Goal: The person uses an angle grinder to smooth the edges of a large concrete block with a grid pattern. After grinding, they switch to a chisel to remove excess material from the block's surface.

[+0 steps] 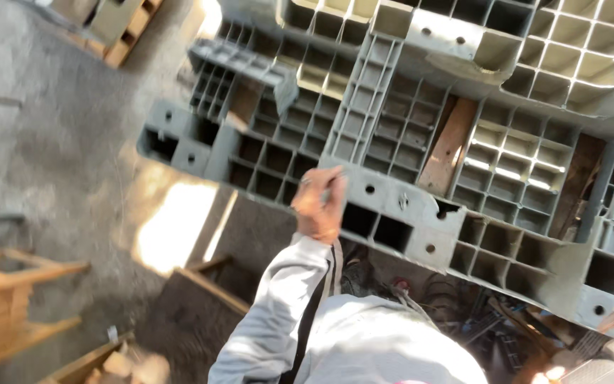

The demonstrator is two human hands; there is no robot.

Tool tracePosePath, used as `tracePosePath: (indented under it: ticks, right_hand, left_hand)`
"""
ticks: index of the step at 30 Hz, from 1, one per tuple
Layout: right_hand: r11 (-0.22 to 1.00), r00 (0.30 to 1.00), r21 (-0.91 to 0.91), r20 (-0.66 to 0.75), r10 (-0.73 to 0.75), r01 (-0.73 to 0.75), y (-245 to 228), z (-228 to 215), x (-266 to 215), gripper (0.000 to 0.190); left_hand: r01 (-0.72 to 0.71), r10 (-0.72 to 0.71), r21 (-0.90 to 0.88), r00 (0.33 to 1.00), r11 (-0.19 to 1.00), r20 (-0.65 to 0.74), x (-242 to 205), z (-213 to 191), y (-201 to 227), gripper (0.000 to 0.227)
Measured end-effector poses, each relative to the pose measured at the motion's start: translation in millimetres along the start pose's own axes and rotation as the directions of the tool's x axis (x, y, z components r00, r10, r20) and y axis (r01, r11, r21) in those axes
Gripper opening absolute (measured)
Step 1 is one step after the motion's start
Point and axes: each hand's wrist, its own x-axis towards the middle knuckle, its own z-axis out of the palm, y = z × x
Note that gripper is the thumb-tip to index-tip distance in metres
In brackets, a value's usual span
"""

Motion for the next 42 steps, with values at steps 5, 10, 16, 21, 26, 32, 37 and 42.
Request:
tracePosePath:
  ticks: [5, 10, 16, 21, 26, 32, 37, 42]
  right_hand:
    - [0.997, 0.995, 0.078, -0.101, 0.005, 0.003, -2.0, 48.6, -19.0, 0.043]
    - [0.99, 0.985, 0.133, -0.168, -0.024, 0.047, -8.4, 92.4, -19.0, 0.042]
    - [0.985, 0.977, 0.173, -0.209, 0.033, 0.004, -0.9, 137.1, -19.3, 0.041]
    - [0.976, 0.965, 0.21, -0.238, 0.109, -0.058, -2.9, 159.4, -7.3, 0.04]
    - [0.962, 0.95, 0.254, -0.26, 0.172, -0.104, 7.8, 168.2, -7.4, 0.039]
    - [0.923, 0.861, 0.382, -0.449, 0.237, -0.055, 42.4, 181.8, -78.1, 0.037]
    - [0.935, 0.659, 0.352, -0.712, 0.241, 0.038, 58.0, 168.7, -156.6, 0.036]
    - [0.907, 0.564, 0.418, -0.741, 0.365, -0.038, 79.8, 177.1, -188.5, 0.033]
  left_hand:
    - [-0.39, 0.393, -0.156, 0.654, 0.907, 0.647, 85.1, 71.5, 20.2, 0.019]
    - [-0.3, -0.031, 0.039, 0.034, 0.953, 0.999, 74.4, 111.5, -8.1, 0.071]
    - [-0.276, -0.072, 0.047, -0.083, 0.96, 0.994, 65.2, 106.0, -31.3, 0.078]
    - [-0.145, 0.046, -0.049, -0.024, 0.988, 0.999, 89.0, 96.3, -20.5, 0.07]
    - [-0.199, 0.157, -0.039, 0.624, 0.979, 0.765, 133.4, 109.2, -37.8, 0.048]
    - [-0.349, -0.037, 0.307, 0.607, 0.885, 0.794, 181.8, 136.1, -53.1, 0.078]
    - [-0.397, -0.091, 0.375, 0.576, 0.838, 0.812, 185.6, 134.0, -53.7, 0.071]
    - [-0.165, 0.188, -0.117, 0.53, 0.979, 0.827, 140.3, 141.8, 8.4, 0.046]
